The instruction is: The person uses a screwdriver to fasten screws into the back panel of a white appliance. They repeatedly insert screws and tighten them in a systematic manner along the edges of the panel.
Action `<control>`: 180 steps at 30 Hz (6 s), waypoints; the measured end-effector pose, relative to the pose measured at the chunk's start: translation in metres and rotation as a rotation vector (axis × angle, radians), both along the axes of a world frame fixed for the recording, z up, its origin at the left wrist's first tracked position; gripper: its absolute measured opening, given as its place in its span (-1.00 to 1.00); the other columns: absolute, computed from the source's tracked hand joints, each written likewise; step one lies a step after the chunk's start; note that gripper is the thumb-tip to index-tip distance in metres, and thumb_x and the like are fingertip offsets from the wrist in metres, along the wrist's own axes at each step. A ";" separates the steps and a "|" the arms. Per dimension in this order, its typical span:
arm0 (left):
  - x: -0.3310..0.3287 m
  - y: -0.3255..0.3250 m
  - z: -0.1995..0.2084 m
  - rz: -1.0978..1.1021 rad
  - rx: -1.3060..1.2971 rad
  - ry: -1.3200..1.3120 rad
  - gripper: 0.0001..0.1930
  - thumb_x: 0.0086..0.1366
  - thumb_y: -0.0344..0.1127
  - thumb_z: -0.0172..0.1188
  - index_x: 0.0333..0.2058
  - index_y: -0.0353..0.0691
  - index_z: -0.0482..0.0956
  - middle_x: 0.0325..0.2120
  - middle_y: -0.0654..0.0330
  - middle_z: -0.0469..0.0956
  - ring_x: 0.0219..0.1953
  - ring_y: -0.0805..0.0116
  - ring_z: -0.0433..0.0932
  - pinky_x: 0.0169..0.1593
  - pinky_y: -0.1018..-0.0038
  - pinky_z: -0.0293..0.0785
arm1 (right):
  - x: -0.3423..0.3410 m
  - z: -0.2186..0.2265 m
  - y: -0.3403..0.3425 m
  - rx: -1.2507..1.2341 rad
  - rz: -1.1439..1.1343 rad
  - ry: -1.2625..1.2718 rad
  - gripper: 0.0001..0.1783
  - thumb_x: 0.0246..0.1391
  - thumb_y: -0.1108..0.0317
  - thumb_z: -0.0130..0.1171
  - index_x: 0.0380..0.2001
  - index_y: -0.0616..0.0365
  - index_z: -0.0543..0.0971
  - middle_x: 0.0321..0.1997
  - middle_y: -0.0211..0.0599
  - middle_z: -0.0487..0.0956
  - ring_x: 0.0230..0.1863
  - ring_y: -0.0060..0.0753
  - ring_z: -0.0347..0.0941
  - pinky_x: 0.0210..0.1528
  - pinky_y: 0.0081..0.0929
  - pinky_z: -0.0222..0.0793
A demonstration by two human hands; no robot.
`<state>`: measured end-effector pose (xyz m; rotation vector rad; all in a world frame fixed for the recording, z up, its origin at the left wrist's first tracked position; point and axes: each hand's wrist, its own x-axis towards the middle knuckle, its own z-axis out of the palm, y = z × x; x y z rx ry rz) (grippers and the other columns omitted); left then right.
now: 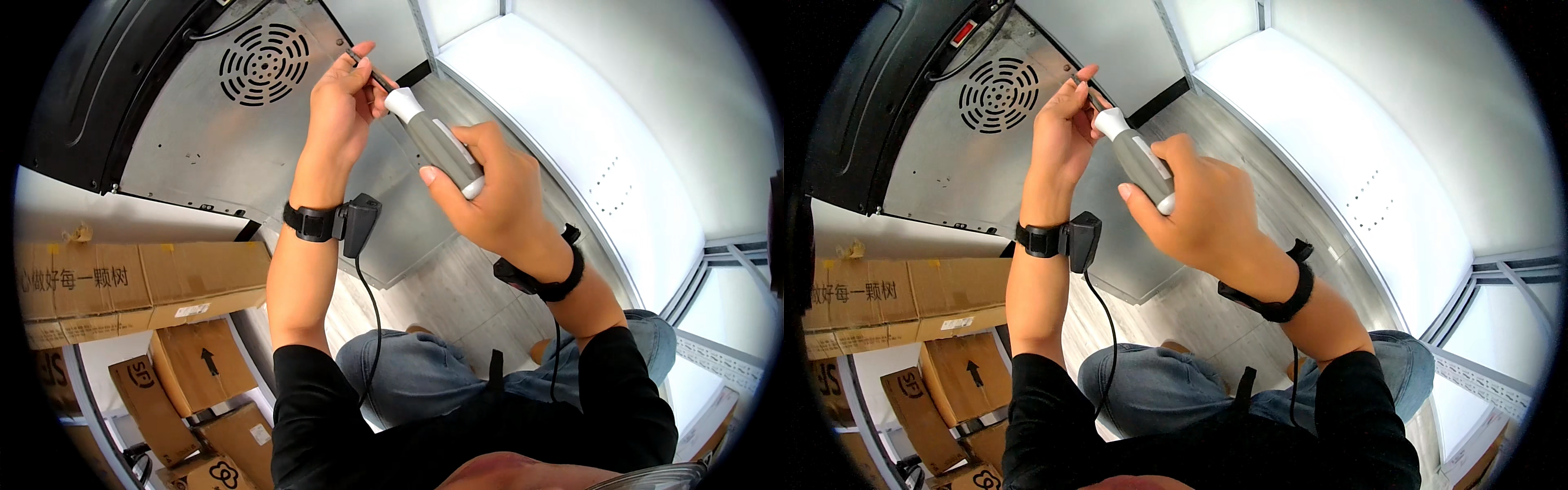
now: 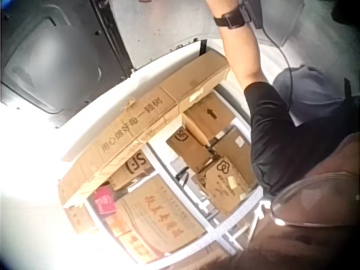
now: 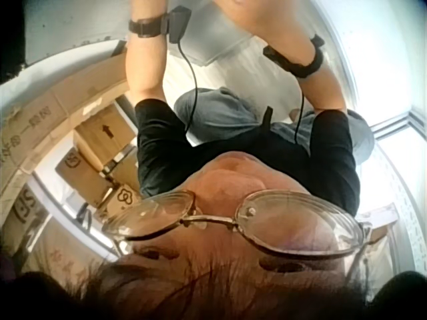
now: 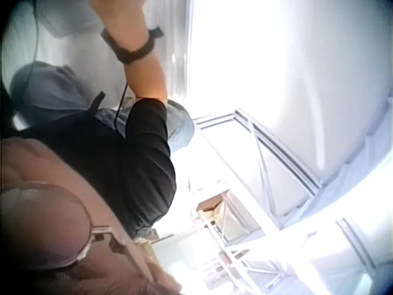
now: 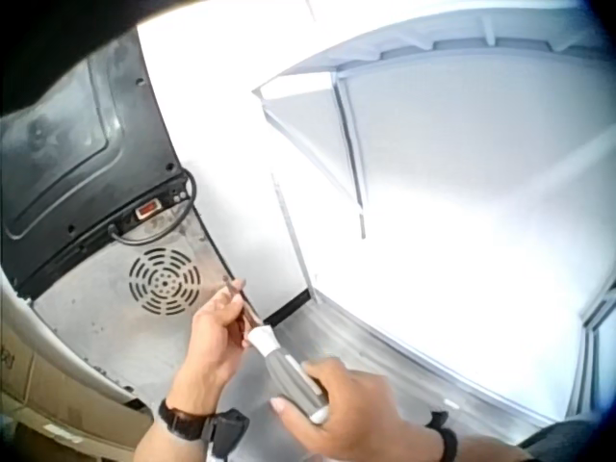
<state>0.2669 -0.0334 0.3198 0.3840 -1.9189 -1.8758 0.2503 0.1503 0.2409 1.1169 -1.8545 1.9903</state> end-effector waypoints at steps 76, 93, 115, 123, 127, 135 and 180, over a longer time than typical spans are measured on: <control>0.178 -0.208 -0.059 -0.232 0.560 -0.407 -0.89 0.34 -0.42 -0.06 -0.32 -0.33 0.42 -0.35 0.18 0.50 -0.31 0.44 0.53 -0.17 0.62 0.57 | 0.227 -0.012 -0.136 0.115 -0.041 -0.929 -0.69 -0.11 0.45 0.23 -0.22 0.22 0.51 -0.47 -0.40 0.52 -0.46 -0.63 0.37 -0.39 -0.64 0.24; 0.245 -0.384 -0.025 -0.371 0.497 -0.367 -0.88 0.31 -0.40 0.01 -0.29 -0.31 0.47 -0.33 0.14 0.53 -0.33 0.39 0.56 -0.21 0.60 0.57 | 0.306 0.027 -0.310 0.148 -0.161 -0.767 -0.68 -0.11 0.45 0.23 -0.20 0.20 0.51 -0.52 -0.39 0.51 -0.56 -0.63 0.32 -0.51 -0.63 0.22; 0.229 -0.566 0.111 -0.275 0.249 -0.211 -0.82 0.29 -0.30 -0.01 -0.24 -0.20 0.54 -0.33 0.31 0.57 -0.35 0.55 0.44 -0.24 0.57 0.35 | 0.350 0.177 -0.572 0.124 -0.530 0.031 -0.59 -0.27 0.56 0.28 -0.22 0.13 0.53 -0.19 -0.25 0.42 -0.38 -0.34 0.45 -0.43 -0.51 0.36; 0.211 -0.591 0.103 -0.300 0.276 -0.201 -0.75 0.32 -0.24 -0.05 -0.16 -0.20 0.52 -0.22 0.19 0.57 -0.17 0.42 0.48 -0.07 0.52 0.29 | 0.331 0.169 -0.600 0.161 -0.528 0.074 -0.59 -0.28 0.55 0.28 -0.23 0.13 0.53 -0.18 -0.26 0.41 -0.42 -0.37 0.45 -0.49 -0.53 0.34; 0.206 -0.592 0.103 -0.281 0.300 -0.211 -0.75 0.32 -0.24 -0.05 -0.16 -0.20 0.52 -0.23 0.17 0.57 -0.18 0.41 0.49 -0.09 0.53 0.29 | 0.326 0.169 -0.603 0.161 -0.535 0.063 -0.60 -0.28 0.55 0.28 -0.24 0.13 0.53 -0.18 -0.27 0.41 -0.46 -0.39 0.44 -0.52 -0.53 0.33; 0.194 -0.585 0.101 -0.253 0.329 -0.242 -0.77 0.31 -0.25 -0.03 -0.19 -0.20 0.53 -0.27 0.20 0.57 -0.24 0.44 0.47 -0.14 0.53 0.27 | 0.317 0.165 -0.598 0.147 -0.549 0.078 -0.59 -0.29 0.54 0.28 -0.24 0.12 0.52 -0.19 -0.26 0.40 -0.51 -0.40 0.41 -0.55 -0.53 0.30; 0.210 -0.583 0.134 -0.457 0.139 -0.418 -0.77 0.33 -0.26 -0.07 -0.34 -0.30 0.47 -0.65 0.28 0.41 -0.67 0.57 0.31 -0.65 0.65 0.16 | 0.336 0.178 -0.596 0.230 -0.500 0.048 -0.45 -0.14 0.30 0.31 -0.08 0.20 0.33 -0.35 -0.17 0.42 -0.47 -0.16 0.43 -0.53 -0.37 0.34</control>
